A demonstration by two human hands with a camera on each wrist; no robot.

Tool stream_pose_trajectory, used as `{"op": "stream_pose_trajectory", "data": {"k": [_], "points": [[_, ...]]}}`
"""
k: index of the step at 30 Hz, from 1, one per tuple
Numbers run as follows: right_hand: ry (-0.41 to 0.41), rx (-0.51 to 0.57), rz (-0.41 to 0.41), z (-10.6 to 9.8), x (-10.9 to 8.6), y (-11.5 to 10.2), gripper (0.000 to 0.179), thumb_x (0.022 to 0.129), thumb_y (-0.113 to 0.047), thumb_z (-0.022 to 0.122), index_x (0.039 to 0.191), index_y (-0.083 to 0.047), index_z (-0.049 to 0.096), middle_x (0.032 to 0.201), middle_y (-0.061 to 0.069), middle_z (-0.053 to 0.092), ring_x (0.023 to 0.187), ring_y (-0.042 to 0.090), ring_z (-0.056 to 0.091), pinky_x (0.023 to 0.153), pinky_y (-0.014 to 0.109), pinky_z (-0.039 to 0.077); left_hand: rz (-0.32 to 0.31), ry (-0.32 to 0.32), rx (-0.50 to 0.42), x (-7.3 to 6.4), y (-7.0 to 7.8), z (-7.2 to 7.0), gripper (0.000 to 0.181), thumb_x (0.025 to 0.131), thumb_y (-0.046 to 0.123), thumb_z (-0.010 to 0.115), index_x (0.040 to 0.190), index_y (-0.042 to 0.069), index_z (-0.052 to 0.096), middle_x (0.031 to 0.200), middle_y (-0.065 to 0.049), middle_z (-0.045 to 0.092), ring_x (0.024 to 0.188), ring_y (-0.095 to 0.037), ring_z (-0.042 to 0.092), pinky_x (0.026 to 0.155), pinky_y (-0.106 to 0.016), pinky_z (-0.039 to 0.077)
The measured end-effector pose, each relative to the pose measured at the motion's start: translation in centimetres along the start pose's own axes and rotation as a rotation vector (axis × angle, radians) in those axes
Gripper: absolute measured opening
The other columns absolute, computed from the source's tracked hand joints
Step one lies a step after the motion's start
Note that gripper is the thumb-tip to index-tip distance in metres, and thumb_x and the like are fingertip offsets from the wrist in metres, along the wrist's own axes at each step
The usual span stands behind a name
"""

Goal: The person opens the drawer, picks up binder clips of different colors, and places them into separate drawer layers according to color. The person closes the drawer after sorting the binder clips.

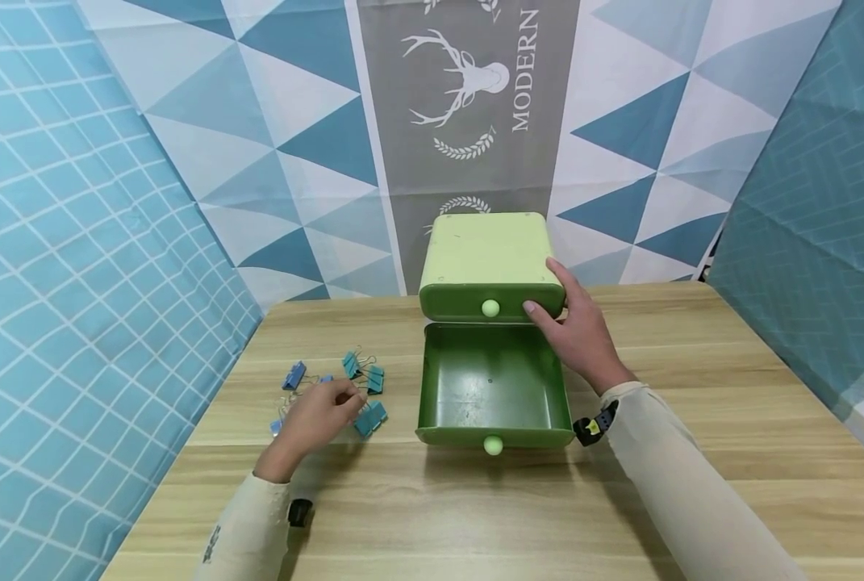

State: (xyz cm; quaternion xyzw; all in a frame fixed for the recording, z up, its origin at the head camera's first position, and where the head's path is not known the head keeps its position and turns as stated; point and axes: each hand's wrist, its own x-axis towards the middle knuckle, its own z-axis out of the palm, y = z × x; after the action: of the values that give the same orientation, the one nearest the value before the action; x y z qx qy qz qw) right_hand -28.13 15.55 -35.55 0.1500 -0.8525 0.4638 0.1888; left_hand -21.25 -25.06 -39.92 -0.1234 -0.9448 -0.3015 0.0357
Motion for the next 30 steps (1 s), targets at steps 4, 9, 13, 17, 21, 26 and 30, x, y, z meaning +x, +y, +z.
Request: {"op": "stream_pose_trajectory", "data": {"k": [4, 9, 13, 17, 21, 26, 30], "points": [[0.003, 0.004, -0.002, 0.0, 0.0, 0.0, 0.074, 0.097, -0.049, 0.061, 0.158, -0.043, 0.02, 0.152, 0.013, 0.04, 0.123, 0.034, 0.055, 0.082, 0.053, 0.054, 0.025, 0.021, 0.072, 0.0, 0.0, 0.2, 0.029, 0.102, 0.023, 0.061, 0.073, 0.019, 0.06, 0.06, 0.005, 0.049, 0.05, -0.013, 0.041, 0.051, -0.031, 0.034], [0.01, -0.008, -0.013, 0.0, 0.0, 0.0, 0.074, 0.097, -0.049, 0.062, 0.158, -0.043, 0.02, 0.15, 0.014, 0.042, 0.121, 0.034, 0.056, 0.081, 0.053, 0.054, 0.073, 0.09, 0.187, 0.0, -0.1, 0.3, 0.028, 0.1, 0.023, 0.063, 0.073, 0.023, 0.059, 0.056, 0.008, 0.045, 0.047, -0.01, 0.038, 0.048, -0.029, 0.031], [0.009, -0.009, -0.022, 0.1, 0.0, -0.2, 0.075, 0.097, -0.049, 0.062, 0.159, -0.042, 0.02, 0.149, 0.014, 0.043, 0.12, 0.033, 0.056, 0.081, 0.053, 0.054, 0.095, 0.136, 0.197, 0.0, 0.1, 0.2, 0.028, 0.099, 0.021, 0.064, 0.072, 0.024, 0.057, 0.057, 0.008, 0.045, 0.048, -0.01, 0.039, 0.048, -0.029, 0.032], [0.011, -0.004, -0.017, 0.0, 0.0, -0.2, 0.075, 0.097, -0.049, 0.062, 0.159, -0.042, 0.02, 0.149, 0.014, 0.044, 0.119, 0.032, 0.057, 0.081, 0.052, 0.054, 0.101, 0.154, 0.176, 0.1, 0.3, 0.2, 0.021, 0.1, 0.021, 0.064, 0.079, 0.021, 0.064, 0.06, 0.009, 0.049, 0.051, -0.01, 0.043, 0.05, -0.031, 0.036], [0.015, -0.006, -0.015, 0.1, 0.0, -0.3, 0.074, 0.097, -0.049, 0.061, 0.158, -0.043, 0.02, 0.15, 0.013, 0.043, 0.119, 0.032, 0.057, 0.081, 0.052, 0.054, 0.112, 0.204, 0.15, 0.3, 0.4, 0.2, 0.015, 0.1, 0.022, 0.062, 0.088, 0.016, 0.068, 0.065, 0.01, 0.054, 0.055, -0.01, 0.047, 0.053, -0.032, 0.04], [0.016, -0.008, -0.013, 0.1, 0.0, -0.2, 0.074, 0.097, -0.05, 0.061, 0.158, -0.043, 0.02, 0.152, 0.012, 0.041, 0.122, 0.033, 0.055, 0.082, 0.053, 0.054, 0.147, 0.275, 0.14, 0.5, 0.6, 0.3, 0.016, 0.102, 0.023, 0.059, 0.09, 0.015, 0.064, 0.068, 0.009, 0.054, 0.057, -0.009, 0.048, 0.054, -0.031, 0.041], [0.016, -0.008, 0.0, 0.0, -0.1, 0.0, 0.074, 0.097, -0.05, 0.061, 0.158, -0.043, 0.02, 0.153, 0.011, 0.04, 0.123, 0.033, 0.055, 0.083, 0.053, 0.054, 0.19, 0.312, 0.128, 0.6, 1.1, 0.4, 0.015, 0.103, 0.024, 0.057, 0.092, 0.015, 0.062, 0.071, 0.008, 0.055, 0.058, -0.009, 0.048, 0.053, -0.03, 0.042]]}}
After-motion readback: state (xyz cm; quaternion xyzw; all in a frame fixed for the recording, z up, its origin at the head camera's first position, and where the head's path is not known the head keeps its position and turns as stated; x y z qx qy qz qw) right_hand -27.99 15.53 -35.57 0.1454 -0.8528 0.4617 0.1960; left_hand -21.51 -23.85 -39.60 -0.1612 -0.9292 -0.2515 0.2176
